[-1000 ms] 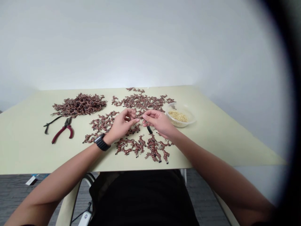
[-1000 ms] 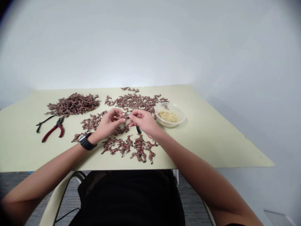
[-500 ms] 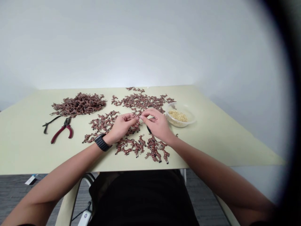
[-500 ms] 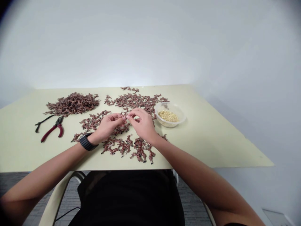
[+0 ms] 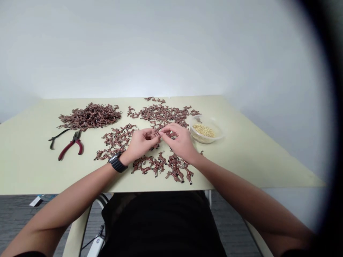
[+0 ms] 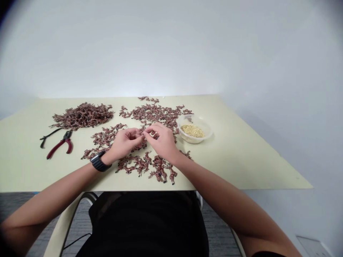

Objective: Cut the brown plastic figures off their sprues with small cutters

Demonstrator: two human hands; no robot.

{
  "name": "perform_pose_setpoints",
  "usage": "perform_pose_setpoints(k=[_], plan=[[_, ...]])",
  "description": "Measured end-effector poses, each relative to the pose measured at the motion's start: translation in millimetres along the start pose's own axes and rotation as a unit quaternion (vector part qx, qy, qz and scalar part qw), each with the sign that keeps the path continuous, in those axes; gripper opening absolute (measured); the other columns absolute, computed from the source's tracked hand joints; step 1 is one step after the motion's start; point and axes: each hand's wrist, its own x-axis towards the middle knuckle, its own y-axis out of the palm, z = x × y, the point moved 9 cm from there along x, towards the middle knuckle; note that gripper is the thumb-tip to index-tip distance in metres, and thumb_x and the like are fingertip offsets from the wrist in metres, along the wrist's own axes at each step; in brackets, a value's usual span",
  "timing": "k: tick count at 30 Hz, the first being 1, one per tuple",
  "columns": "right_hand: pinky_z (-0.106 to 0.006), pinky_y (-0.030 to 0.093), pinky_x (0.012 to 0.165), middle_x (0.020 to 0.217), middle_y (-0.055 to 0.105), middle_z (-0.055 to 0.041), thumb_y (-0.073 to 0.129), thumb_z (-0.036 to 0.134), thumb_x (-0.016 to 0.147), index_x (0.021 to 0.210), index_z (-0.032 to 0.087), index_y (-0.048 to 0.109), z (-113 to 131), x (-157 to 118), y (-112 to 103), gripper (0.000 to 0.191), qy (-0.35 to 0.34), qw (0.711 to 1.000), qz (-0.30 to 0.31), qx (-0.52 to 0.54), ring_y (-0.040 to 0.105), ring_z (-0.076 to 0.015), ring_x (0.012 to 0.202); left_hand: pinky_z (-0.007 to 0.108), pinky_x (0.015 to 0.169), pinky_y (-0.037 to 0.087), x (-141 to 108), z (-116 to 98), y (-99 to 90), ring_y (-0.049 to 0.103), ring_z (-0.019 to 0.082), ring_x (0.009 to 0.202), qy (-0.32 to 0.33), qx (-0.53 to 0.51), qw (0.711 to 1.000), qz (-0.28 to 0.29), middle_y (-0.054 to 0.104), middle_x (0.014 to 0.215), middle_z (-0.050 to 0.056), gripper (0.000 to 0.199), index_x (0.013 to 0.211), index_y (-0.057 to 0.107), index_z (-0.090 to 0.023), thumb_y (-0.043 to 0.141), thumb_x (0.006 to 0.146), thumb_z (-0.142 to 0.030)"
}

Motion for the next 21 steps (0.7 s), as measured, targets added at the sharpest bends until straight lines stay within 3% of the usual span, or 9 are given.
perform_pose_setpoints(k=[8, 21], plan=[[-0.037, 0.058, 0.079, 0.099, 0.072, -0.0060, 0.068, 0.027, 0.096, 0.092, 0.024, 0.075, 5, 0, 0, 0.008, -0.011, 1.000, 0.001, -0.005, 0.066, -0.0200, 0.084, 0.023, 0.056, 0.040, -2, -5, -4.0, 0.053, 0.011, 0.056, 0.016, 0.074, 0.997, -0.024, 0.066, 0.064, 0.001, 0.029, 0.072, 0.062, -0.017, 0.068, 0.092, -0.037], [-0.034, 0.056, 0.071, 0.099, 0.071, -0.0070, 0.065, 0.024, 0.097, 0.095, 0.023, 0.075, 11, -1, 4, 0.010, -0.036, 0.999, 0.021, -0.034, 0.067, -0.0214, 0.087, 0.024, 0.059, 0.043, -3, -12, -3.5, 0.058, 0.013, 0.059, 0.050, 0.144, 0.988, -0.026, 0.070, 0.066, 0.001, 0.027, 0.074, 0.069, -0.016, 0.067, 0.092, -0.037]])
